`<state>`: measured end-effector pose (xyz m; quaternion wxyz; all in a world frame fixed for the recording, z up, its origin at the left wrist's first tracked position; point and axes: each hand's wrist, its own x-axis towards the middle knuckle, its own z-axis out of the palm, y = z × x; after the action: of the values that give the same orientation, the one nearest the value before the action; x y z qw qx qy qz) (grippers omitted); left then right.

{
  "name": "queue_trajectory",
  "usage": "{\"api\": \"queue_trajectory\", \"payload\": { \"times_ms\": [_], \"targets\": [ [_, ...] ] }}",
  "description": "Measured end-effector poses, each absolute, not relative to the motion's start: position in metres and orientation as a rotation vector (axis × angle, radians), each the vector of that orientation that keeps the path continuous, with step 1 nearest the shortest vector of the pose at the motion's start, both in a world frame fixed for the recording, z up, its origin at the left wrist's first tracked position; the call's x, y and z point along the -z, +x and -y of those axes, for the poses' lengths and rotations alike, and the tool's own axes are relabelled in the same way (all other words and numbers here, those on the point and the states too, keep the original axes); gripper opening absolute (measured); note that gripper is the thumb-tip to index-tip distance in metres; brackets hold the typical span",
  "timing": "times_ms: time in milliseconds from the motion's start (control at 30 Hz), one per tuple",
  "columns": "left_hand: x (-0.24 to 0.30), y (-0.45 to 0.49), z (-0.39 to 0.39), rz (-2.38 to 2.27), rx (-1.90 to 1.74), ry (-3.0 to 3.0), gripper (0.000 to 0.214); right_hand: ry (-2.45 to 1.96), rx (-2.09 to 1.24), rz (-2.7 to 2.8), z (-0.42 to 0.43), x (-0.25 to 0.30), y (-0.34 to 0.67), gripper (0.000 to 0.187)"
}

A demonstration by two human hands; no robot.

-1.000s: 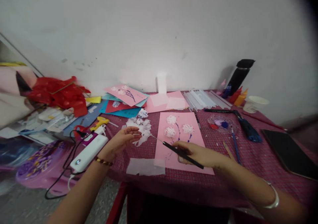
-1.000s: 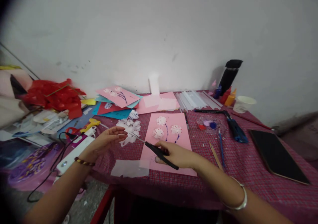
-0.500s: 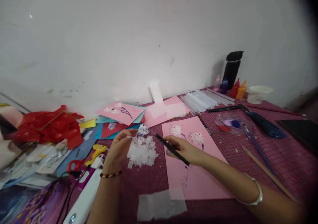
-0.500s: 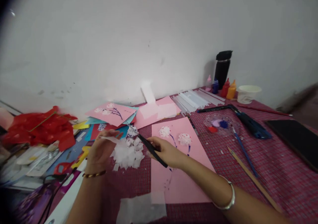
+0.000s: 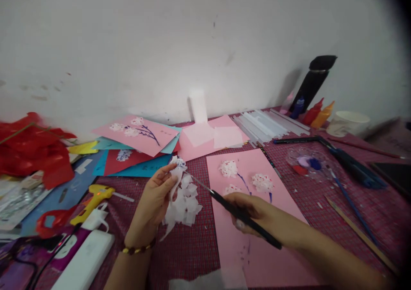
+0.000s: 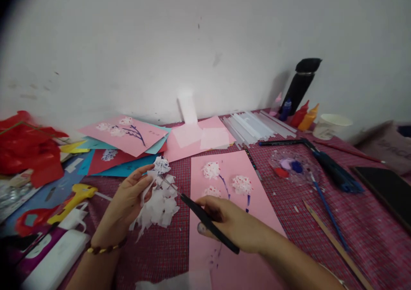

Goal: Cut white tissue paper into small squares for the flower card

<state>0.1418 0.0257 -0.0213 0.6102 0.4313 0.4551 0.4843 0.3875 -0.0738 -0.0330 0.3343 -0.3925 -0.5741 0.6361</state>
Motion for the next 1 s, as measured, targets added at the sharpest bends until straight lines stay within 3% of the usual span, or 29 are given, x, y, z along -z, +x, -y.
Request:
{"api": "queue_trajectory", "payload": {
  "times_ms": [167,367,633,800,1000],
  "targets": [
    [0.029,0.142,-0.028,-1.101,-1.088,1.006,0.047,-1.092,-1.762,1.495,0.073,0.030,0.387,0.029],
    [0.033,0.142,-0.027,-1.239,-0.944,1.309,0.023,-1.140,-1.892,1.428,0.069,0.028,0.385,0.036],
    [0.026,0.144,-0.023,-1.142,-0.777,1.218,0.038,-1.105,-1.839,1.484,0.068,0.036,0.397,0.031],
    [0.028,0.142,-0.022,-1.075,-0.693,1.186,0.038,-1.079,-1.923,1.451,0.067,0.037,0.391,0.024],
    [0.038,0.144,-0.023,-1.061,-0.714,1.105,0.033,-1.155,-1.887,1.478,0.067,0.032,0.388,0.031]
  ]
}}
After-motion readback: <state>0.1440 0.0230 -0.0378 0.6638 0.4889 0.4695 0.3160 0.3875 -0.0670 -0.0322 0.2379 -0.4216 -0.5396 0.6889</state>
